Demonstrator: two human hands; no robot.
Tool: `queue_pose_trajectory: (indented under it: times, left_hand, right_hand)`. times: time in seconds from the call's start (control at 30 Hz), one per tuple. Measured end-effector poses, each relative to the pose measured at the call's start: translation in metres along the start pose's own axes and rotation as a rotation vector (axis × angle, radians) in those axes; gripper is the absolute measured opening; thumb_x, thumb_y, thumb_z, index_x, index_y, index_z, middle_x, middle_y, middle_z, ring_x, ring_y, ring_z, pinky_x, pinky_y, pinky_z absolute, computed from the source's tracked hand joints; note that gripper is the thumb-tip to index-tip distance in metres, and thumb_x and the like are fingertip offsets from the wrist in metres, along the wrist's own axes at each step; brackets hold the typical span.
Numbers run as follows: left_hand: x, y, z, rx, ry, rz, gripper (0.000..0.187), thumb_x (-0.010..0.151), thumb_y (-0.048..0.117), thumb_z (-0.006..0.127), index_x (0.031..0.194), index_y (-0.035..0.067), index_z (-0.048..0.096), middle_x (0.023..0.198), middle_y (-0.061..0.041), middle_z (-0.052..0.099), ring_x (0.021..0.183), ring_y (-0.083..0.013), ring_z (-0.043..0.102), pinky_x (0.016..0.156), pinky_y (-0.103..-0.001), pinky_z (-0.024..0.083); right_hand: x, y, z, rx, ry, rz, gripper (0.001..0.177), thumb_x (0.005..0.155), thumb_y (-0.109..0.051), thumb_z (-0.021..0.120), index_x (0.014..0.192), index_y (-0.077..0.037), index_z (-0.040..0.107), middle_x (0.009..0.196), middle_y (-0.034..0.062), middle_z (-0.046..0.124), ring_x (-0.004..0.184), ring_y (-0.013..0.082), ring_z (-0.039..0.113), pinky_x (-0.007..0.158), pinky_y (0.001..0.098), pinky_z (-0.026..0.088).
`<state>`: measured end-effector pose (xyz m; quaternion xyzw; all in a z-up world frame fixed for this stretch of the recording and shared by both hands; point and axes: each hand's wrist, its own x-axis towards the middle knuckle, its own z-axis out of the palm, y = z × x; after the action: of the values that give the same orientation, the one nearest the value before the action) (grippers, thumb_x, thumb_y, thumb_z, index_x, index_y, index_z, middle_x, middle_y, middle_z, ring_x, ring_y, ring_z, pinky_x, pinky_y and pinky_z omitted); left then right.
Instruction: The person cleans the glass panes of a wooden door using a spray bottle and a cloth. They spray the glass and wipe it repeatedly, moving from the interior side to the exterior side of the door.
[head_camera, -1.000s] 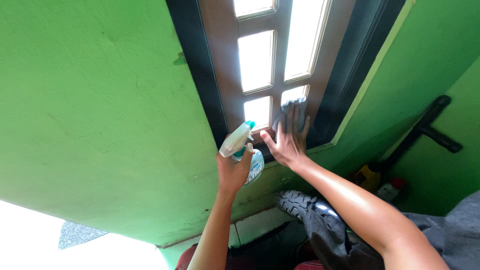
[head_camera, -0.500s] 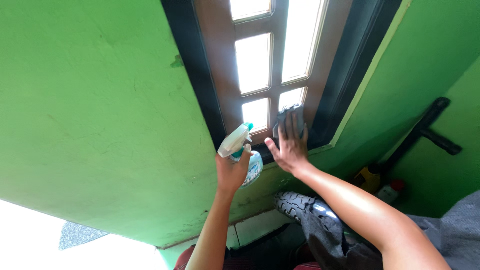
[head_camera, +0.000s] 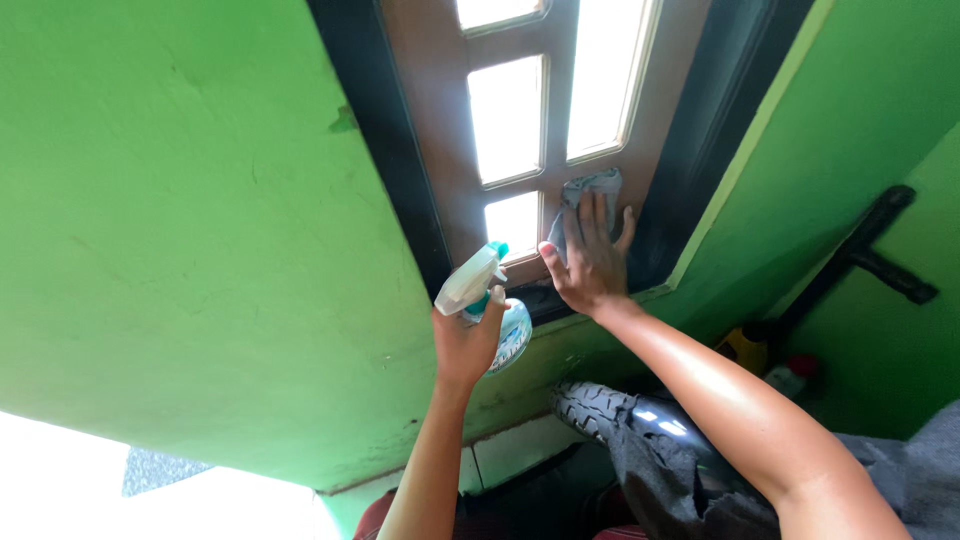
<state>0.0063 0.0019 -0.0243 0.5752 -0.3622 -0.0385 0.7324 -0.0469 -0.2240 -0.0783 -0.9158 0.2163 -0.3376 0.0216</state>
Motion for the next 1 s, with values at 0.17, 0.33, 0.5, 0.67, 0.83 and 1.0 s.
queue_pose_trajectory:
  times: [0.17, 0.33, 0.5, 0.67, 0.83, 1.0]
  left_hand:
    - [-0.001, 0.009, -0.001, -0.046, -0.014, 0.008, 0.027, 0.094, 0.002, 0.066, 0.120, -0.005, 0.068, 0.108, -0.010, 0.072, 0.094, -0.0140, 0.070, 0.078, -0.031, 0.063]
    - [0.000, 0.010, -0.001, 0.004, -0.014, 0.014, 0.027, 0.093, 0.003, 0.066, 0.119, -0.005, 0.068, 0.107, -0.009, 0.073, 0.094, -0.0138, 0.071, 0.077, -0.031, 0.064]
    - [0.000, 0.006, -0.001, 0.000, 0.001, -0.030, 0.027, 0.093, 0.004, 0.068, 0.119, -0.005, 0.068, 0.102, -0.010, 0.073, 0.084, -0.0150, 0.074, 0.076, -0.030, 0.061]
    - [-0.002, 0.006, -0.003, -0.009, -0.003, -0.010, 0.028, 0.093, 0.005, 0.068, 0.119, -0.005, 0.067, 0.104, -0.010, 0.073, 0.089, -0.0145, 0.073, 0.077, -0.030, 0.063]
    - [-0.004, 0.011, -0.006, -0.021, -0.014, 0.026, 0.029, 0.094, 0.004, 0.067, 0.121, -0.006, 0.067, 0.105, -0.012, 0.072, 0.093, -0.0151, 0.071, 0.079, -0.031, 0.062]
    - [-0.002, 0.014, -0.006, -0.004, -0.004, -0.004, 0.031, 0.092, 0.005, 0.068, 0.122, -0.005, 0.066, 0.104, -0.012, 0.073, 0.091, -0.0153, 0.073, 0.077, -0.031, 0.063]
  right_hand:
    - [-0.027, -0.007, 0.012, 0.098, -0.033, -0.041, 0.099, 0.099, -0.076, 0.019, 0.162, 0.000, 0.022, 0.169, 0.0275, 0.009, 0.157, 0.0400, 0.008, 0.119, 0.0676, -0.002]
    - [-0.037, -0.004, 0.016, 0.038, -0.177, 0.019, 0.105, 0.092, -0.082, 0.016, 0.163, -0.004, 0.021, 0.172, 0.0199, 0.000, 0.160, 0.0337, 0.002, 0.121, 0.0661, -0.005]
    - [-0.011, -0.009, 0.015, 0.044, 0.005, 0.040, 0.102, 0.095, -0.082, 0.014, 0.160, -0.003, 0.024, 0.175, 0.0208, 0.005, 0.165, 0.0334, 0.004, 0.127, 0.0646, -0.003]
    - [-0.017, -0.009, 0.006, 0.140, -0.007, 0.006, 0.105, 0.096, -0.081, 0.022, 0.163, -0.001, 0.026, 0.172, 0.0229, 0.007, 0.160, 0.0357, 0.005, 0.122, 0.0647, 0.000]
    - [-0.033, 0.006, 0.006, -0.077, -0.197, -0.033, 0.097, 0.093, -0.079, 0.030, 0.155, -0.006, 0.033, 0.170, 0.0213, 0.011, 0.160, 0.0326, 0.008, 0.121, 0.0671, -0.001]
    - [-0.007, 0.005, -0.002, 0.021, -0.008, -0.061, 0.104, 0.092, -0.081, 0.030, 0.159, -0.001, 0.035, 0.169, 0.0233, 0.020, 0.156, 0.0371, 0.014, 0.120, 0.0681, 0.000]
